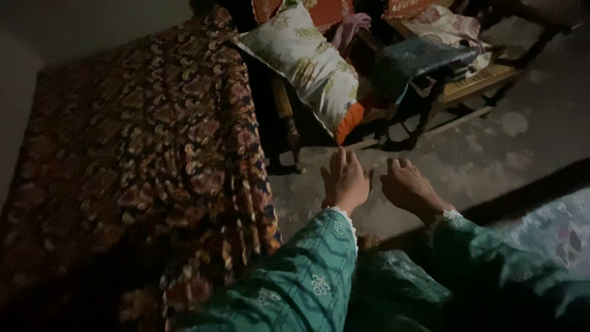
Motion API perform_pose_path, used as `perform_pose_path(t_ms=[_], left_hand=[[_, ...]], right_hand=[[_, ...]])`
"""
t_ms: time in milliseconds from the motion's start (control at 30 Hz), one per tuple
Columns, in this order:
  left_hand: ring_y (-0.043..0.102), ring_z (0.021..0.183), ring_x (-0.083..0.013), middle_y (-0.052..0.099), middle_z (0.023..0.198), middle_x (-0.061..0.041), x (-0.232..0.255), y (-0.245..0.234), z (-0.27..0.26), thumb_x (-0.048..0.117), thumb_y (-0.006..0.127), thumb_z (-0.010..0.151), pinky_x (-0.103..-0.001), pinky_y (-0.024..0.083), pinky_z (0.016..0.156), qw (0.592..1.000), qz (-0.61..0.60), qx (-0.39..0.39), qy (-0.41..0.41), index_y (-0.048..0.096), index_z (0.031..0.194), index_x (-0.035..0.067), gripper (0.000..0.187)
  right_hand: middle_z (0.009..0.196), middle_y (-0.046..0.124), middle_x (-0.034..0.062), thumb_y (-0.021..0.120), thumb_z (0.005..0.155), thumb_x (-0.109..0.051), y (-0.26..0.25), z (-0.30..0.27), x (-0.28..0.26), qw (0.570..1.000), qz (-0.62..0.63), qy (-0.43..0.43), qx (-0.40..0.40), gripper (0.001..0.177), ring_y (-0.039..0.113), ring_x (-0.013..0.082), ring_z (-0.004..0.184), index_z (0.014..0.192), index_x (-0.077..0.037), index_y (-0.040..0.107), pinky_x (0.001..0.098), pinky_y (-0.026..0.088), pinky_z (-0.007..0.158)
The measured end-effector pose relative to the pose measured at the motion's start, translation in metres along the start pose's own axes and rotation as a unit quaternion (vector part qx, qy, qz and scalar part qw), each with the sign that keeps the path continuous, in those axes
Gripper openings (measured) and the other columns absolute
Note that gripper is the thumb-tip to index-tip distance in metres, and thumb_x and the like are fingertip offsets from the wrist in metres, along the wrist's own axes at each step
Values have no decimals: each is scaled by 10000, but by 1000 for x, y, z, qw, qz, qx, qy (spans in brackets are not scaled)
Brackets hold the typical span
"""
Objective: The person folds a floral patterned sheet on a table, then removes a pillow from a leaf-patterned pillowcase and places it on the table. The person then folds the empty pillowcase and places it on the table next to the pillow.
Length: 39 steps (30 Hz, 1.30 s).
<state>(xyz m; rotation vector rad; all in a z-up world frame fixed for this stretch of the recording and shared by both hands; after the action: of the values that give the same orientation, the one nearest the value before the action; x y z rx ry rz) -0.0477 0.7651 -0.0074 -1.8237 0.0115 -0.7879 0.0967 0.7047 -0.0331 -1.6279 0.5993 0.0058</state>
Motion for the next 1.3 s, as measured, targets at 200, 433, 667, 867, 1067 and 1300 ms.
perform_pose_path(t_ms=[200,433,667,867,1067,1300], left_hand=[[150,1563,-316,152,1713,-16,-40,10,126,514,239,1107,-535,37,1289,952,-266,8,-150,166,1642,282,588],[256,1538,-322,245,1687,-73,-77,2,261,450,348,1092,-503,212,1255,885,-451,103,-58,233,1619,202,594],[247,1506,-457,203,1660,-226,-74,-23,314,175,585,978,-527,280,1209,977,-137,97,131,366,1525,43,603],[199,1537,-477,266,1642,-241,-89,-47,392,136,643,941,-538,235,1245,965,-49,123,225,473,1457,58,549],[118,1535,-396,236,1645,-146,-100,-85,427,239,731,866,-689,38,1188,973,99,-29,207,437,1480,137,688],[105,1553,-402,196,1681,-211,-134,-60,492,136,678,965,-802,-75,1147,930,207,8,304,547,1444,148,497]], right_hand=[[1234,579,214,553,1013,-243,12,132,-10,936,-304,-178,-16,278,560,374,1165,1118,-10,661,476,497,1001],[1174,568,198,649,844,-188,-2,261,-9,924,-287,-251,19,219,527,387,1096,1014,-61,704,457,501,865],[1296,549,227,547,1057,-299,18,264,0,950,-262,-149,-76,339,553,425,1205,1223,-6,586,507,502,980],[1457,447,243,606,960,-437,-6,285,-19,990,21,118,-78,644,477,481,1301,1431,-34,429,590,442,1033],[1457,464,224,633,954,-509,37,348,-28,966,11,226,-125,693,467,427,1345,1455,-74,430,587,402,1102],[1612,229,270,823,811,-474,98,372,-37,965,-42,243,-91,1011,295,471,1450,1547,-59,269,617,354,1100]])
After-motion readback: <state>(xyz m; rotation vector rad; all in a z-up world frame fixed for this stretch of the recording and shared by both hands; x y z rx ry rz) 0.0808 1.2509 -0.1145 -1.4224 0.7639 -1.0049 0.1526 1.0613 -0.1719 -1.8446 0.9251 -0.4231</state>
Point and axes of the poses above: each hand's wrist, its own z-axis towards the middle knuckle, its own y-axis out of the palm, x = y × z, the point moved 6 cm from there along z, towards the middle knuckle
